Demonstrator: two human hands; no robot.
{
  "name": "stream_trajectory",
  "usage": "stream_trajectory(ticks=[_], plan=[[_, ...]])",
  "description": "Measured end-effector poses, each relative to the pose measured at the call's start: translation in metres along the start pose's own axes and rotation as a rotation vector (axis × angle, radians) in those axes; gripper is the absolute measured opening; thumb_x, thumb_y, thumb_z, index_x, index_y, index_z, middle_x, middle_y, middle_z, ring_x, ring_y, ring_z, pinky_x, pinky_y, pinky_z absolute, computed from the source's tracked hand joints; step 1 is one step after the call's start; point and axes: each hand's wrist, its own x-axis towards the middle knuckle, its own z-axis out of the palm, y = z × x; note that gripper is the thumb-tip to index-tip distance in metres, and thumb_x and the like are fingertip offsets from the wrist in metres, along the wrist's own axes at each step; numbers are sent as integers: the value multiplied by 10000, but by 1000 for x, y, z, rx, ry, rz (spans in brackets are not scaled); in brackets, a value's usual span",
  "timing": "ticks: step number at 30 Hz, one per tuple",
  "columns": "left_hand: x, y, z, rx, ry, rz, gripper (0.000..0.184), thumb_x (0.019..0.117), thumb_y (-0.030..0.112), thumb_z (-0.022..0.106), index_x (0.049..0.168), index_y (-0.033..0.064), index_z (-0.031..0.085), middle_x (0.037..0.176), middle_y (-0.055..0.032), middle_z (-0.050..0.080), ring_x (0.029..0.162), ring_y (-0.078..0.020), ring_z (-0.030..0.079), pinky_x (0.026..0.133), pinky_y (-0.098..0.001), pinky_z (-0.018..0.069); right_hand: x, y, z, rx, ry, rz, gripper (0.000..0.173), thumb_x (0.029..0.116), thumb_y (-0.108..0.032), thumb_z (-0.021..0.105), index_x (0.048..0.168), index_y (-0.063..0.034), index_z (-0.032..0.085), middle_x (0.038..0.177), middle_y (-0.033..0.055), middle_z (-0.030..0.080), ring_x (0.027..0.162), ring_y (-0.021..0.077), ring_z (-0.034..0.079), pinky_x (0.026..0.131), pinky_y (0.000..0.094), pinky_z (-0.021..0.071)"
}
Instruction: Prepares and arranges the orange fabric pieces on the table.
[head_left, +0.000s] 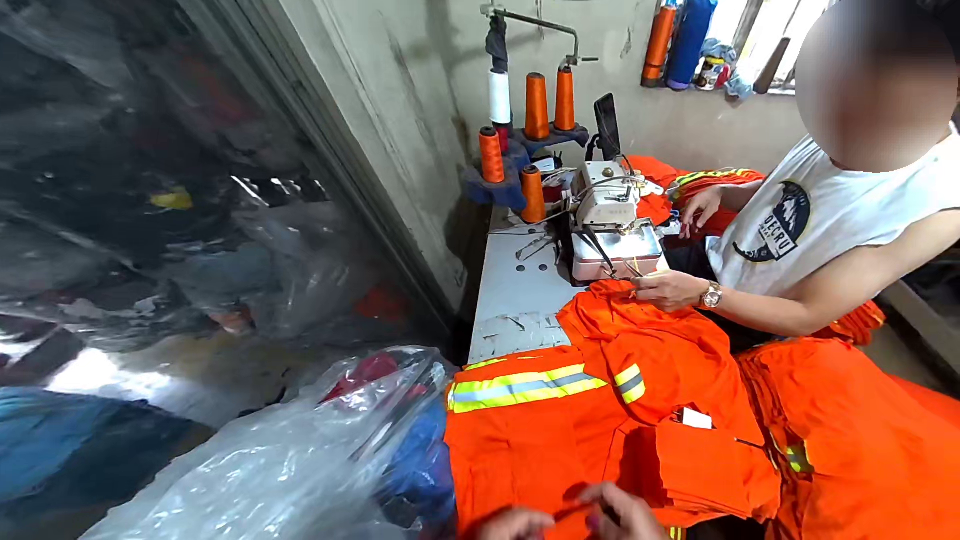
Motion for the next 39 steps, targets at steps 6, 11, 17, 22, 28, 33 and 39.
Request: stream_trajectory(ticks=[6,11,17,22,28,33,39], plan=[[56,-5,-16,246,164,-272,296,1004,95,587,1270,-9,666,1087,-183,725,1000,-278,704,955,-448,545,50,-6,3,-131,46,277,381,1048,-171,526,1419,-88,552,1050,178,708,942,318,699,894,506,550],[52,-1,-15,343,169,-267,292,1005,90,576,1258,-13,679,1121,-203,717,1011,-311,699,961,-472,535,61,-10,-2,-225,-22,312,423,1054,-204,523,1470,-129,515,1087,179,721,1005,349,701,942,558,521],[54,5,-7,596,95,-281,426,979,172,623,1394,77,615,1362,-215,589,1175,-373,629,999,-523,518,72,-23,-5,-429,-163,392,436,1063,-251,492,1494,-189,472,1207,182,701,1124,387,676,970,601,501],[65,15,-11,665,0,-386,310,944,202,672,1223,67,685,1387,-206,548,1269,-376,565,1016,-526,503,74,-31,-9,-421,-186,468,359,1025,-215,535,1369,-116,554,1186,195,697,1133,397,665,944,630,499],[32,7,-22,177,160,250,116,852,-8,700,935,-84,673,1108,-219,724,1104,-298,694,998,-458,539,12,-33,-6,-212,135,-97,195,948,-113,638,1053,38,704,1204,222,656,1167,366,622,1000,491,514],[44,88,0,-201,10,388,169,892,-37,667,1055,-36,623,1002,-12,704,913,-20,665,842,-242,566,-47,-47,-28,238,563,-390,84,962,-36,593,1022,21,607,1017,88,717,986,127,691,896,337,568],[119,152,70,-9,-48,268,318,937,79,663,1252,37,646,1181,-79,701,880,-92,675,780,-272,565,-62,-44,-92,271,1000,-68,240,946,-10,605,1175,42,556,831,5,646,711,44,630,674,239,561]])
